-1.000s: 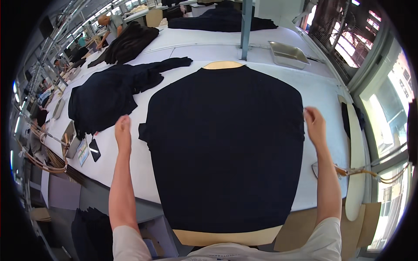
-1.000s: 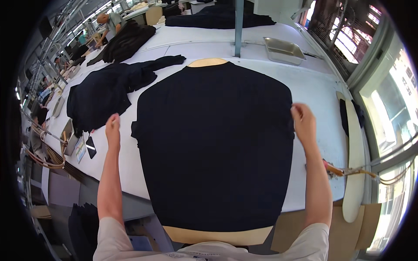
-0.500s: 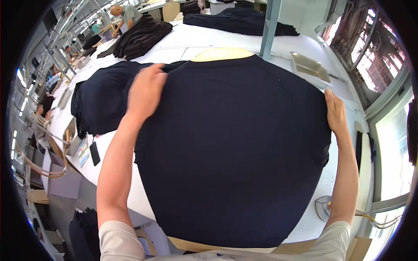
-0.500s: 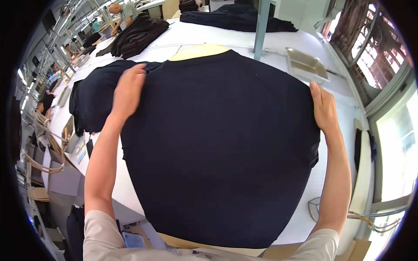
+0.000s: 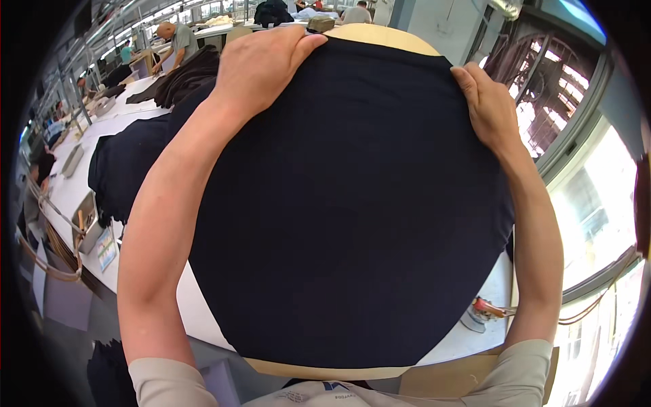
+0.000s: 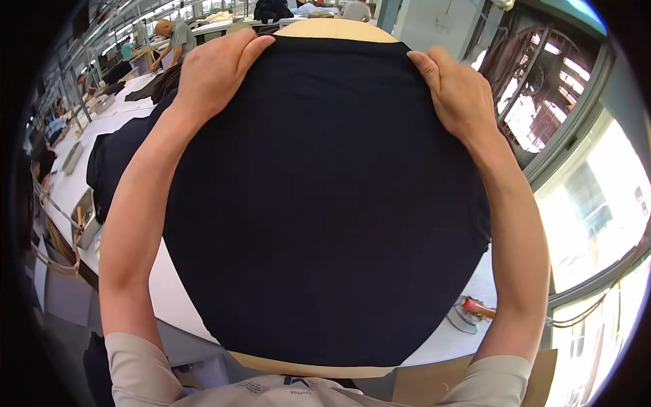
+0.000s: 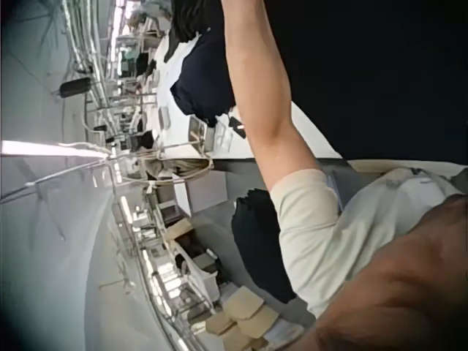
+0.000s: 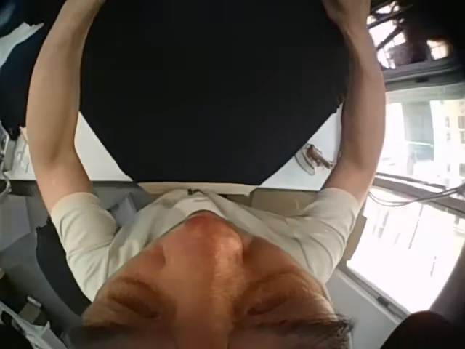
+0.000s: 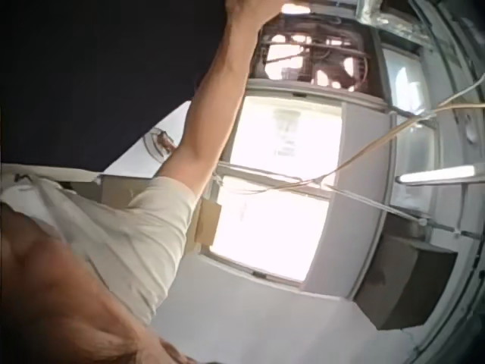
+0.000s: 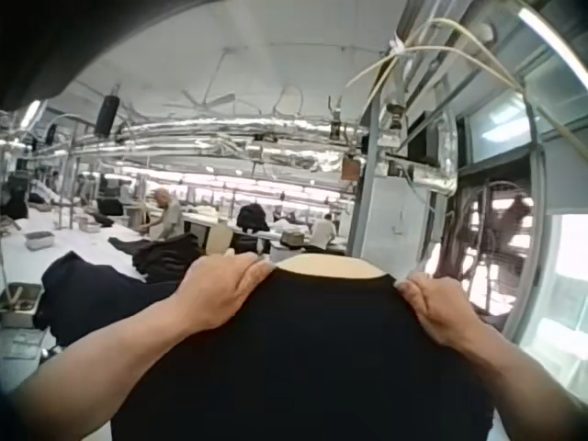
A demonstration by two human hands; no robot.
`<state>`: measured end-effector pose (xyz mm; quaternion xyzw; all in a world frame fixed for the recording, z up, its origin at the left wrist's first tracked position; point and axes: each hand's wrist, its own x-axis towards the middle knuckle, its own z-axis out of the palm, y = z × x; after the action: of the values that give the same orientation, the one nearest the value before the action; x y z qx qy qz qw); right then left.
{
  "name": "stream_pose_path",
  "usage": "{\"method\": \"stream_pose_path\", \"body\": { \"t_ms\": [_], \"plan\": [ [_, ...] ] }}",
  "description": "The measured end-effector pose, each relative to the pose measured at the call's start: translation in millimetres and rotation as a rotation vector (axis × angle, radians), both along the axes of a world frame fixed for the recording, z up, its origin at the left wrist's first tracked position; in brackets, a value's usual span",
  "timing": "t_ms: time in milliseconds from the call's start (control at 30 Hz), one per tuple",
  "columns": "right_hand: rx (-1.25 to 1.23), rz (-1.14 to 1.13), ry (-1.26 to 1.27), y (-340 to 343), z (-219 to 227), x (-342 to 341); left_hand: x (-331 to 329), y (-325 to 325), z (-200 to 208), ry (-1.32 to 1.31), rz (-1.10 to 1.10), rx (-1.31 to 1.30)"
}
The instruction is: Ironing and pressing black t-shirts using an industrial iron and a wooden paddle in a factory setting.
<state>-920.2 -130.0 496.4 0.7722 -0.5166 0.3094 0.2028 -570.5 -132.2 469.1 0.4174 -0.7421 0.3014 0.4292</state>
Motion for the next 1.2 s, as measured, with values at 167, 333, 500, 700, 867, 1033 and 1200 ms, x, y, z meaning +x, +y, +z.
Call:
{"method": "stream_pose_path", "body": {
  "t_ms": [167, 333, 500, 700, 867, 1033, 1200],
  "plan": [
    [0.145, 0.301, -0.196, 12, -10, 32, 27, 20, 6, 0.472, -0.462, 0.945],
    [0.29, 0.221, -0.155, 31, 10, 28, 35, 34, 9, 0.481, -0.528, 0.815],
    [0.128, 0.121, -0.119, 29, -1, 41, 23, 22, 15, 0.337, -0.361, 0.745],
    [0.093, 0.184, -0.14, 24, -17, 3, 38, 32, -24, -0.027, 0.13, 0.267],
    [0.43, 0.226, -0.525, 30, -42, -113, 165, 32, -114, 0.809, -0.289, 0.633],
    [0.538, 0.247, -0.635, 32, -41, -100, 220, 74, -140, 0.517, 0.311, 0.656],
    [0.624, 0.234, -0.622, 35, -39, -98, 159, 68, -91, 0.666, -0.233, 0.453]
  ]
}}
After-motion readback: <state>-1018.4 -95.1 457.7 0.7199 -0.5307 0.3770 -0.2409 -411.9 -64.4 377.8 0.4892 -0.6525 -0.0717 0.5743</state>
